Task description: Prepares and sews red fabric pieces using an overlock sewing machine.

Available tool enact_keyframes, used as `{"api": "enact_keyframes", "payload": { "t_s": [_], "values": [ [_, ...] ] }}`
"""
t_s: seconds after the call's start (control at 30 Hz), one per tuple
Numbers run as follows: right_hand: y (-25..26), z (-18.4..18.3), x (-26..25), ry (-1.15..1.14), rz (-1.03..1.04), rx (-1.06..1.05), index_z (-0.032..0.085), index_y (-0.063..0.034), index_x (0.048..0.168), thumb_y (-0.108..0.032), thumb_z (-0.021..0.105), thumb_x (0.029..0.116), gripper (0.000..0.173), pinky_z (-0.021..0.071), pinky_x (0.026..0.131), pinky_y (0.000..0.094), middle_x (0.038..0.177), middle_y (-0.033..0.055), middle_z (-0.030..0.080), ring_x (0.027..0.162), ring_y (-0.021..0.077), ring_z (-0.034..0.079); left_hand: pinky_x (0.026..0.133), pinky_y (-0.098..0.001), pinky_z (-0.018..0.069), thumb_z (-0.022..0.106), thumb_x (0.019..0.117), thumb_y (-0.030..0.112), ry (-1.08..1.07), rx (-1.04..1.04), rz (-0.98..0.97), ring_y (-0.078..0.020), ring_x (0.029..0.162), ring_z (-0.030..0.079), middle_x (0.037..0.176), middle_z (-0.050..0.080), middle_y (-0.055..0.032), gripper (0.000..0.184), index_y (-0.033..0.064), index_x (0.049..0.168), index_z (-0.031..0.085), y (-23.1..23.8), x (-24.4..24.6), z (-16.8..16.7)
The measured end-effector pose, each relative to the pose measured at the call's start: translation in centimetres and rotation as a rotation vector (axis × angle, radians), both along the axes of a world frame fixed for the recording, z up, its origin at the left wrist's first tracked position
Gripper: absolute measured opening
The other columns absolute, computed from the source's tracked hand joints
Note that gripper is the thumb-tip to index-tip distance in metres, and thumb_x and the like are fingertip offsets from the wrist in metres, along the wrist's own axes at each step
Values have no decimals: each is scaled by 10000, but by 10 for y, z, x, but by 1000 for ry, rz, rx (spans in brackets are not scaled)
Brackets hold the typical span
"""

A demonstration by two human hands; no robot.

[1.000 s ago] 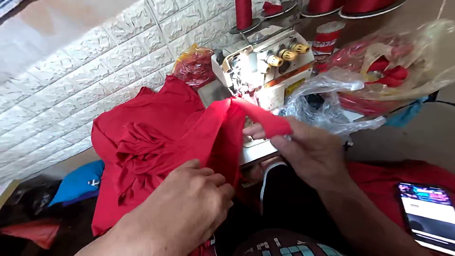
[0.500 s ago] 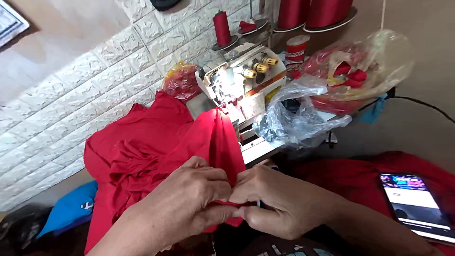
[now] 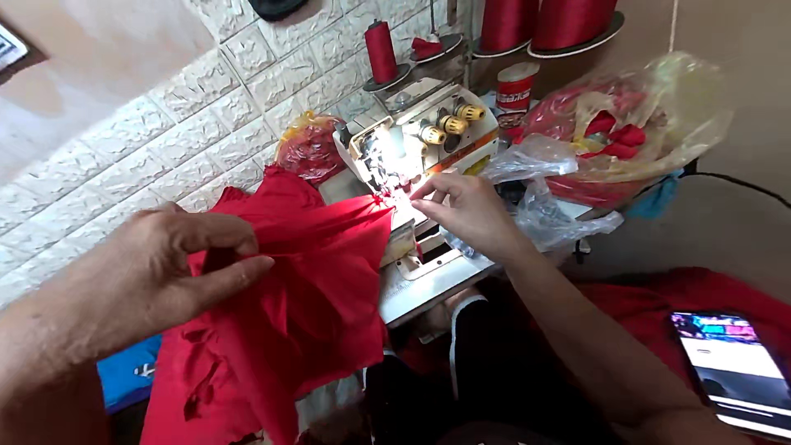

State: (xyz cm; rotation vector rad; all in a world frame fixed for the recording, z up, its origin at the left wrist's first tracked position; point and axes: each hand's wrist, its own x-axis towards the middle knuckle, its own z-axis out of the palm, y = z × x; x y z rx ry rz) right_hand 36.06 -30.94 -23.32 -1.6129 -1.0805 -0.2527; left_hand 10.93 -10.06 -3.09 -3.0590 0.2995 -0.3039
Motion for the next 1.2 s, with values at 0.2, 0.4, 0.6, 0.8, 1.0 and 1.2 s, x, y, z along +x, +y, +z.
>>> {"api": "enact_keyframes", "payload": {
  "t_s": [0.2, 0.4, 0.6, 0.8, 1.0, 1.2],
  "values": [
    [45, -10, 10, -78, 59, -2, 740, -110, 1078, -227, 701, 953, 176, 475, 564, 409, 708, 30, 612, 574, 174, 547, 634, -155, 503, 666, 925, 455, 10, -209, 7, 69, 734, 625, 806, 680, 199, 143, 325, 887, 713, 25, -10, -9],
    [60, -12, 14, -169, 133, 81, 711, -74, 1043, -89, 665, 933, 120, 470, 558, 385, 741, 34, 618, 585, 162, 546, 657, -189, 454, 652, 945, 452, 25, -228, -22, 54, 695, 585, 737, 645, 187, 216, 311, 791, 706, 41, -18, -14],
    [62, -15, 22, -404, 161, -7, 783, -171, 982, -204, 548, 952, 239, 503, 578, 414, 883, 32, 720, 683, 176, 651, 668, -218, 446, 659, 904, 514, 21, -127, 36, 82, 693, 574, 729, 628, 224, 207, 349, 782, 680, 37, -19, -18],
    [56, -16, 23, -312, 61, -75, 756, -114, 963, -274, 665, 960, 184, 455, 576, 447, 729, 59, 640, 597, 220, 568, 727, -192, 453, 646, 953, 476, 21, -224, -20, 76, 782, 613, 834, 690, 213, 158, 347, 896, 718, 42, -27, -13],
    [56, -12, 12, -197, 172, -6, 742, -135, 899, -288, 644, 993, 205, 499, 646, 351, 953, 4, 693, 736, 119, 602, 696, -162, 533, 666, 958, 431, 25, -300, -47, 34, 823, 655, 871, 700, 167, 144, 304, 916, 722, 43, -31, -14],
    [65, -1, 1, -277, 83, -18, 721, -108, 1018, -278, 780, 887, 222, 450, 528, 418, 722, 45, 612, 573, 200, 551, 664, -134, 522, 665, 945, 428, 21, -267, -9, 61, 806, 647, 853, 697, 177, 152, 298, 885, 717, 35, -33, -14]
  ]
}}
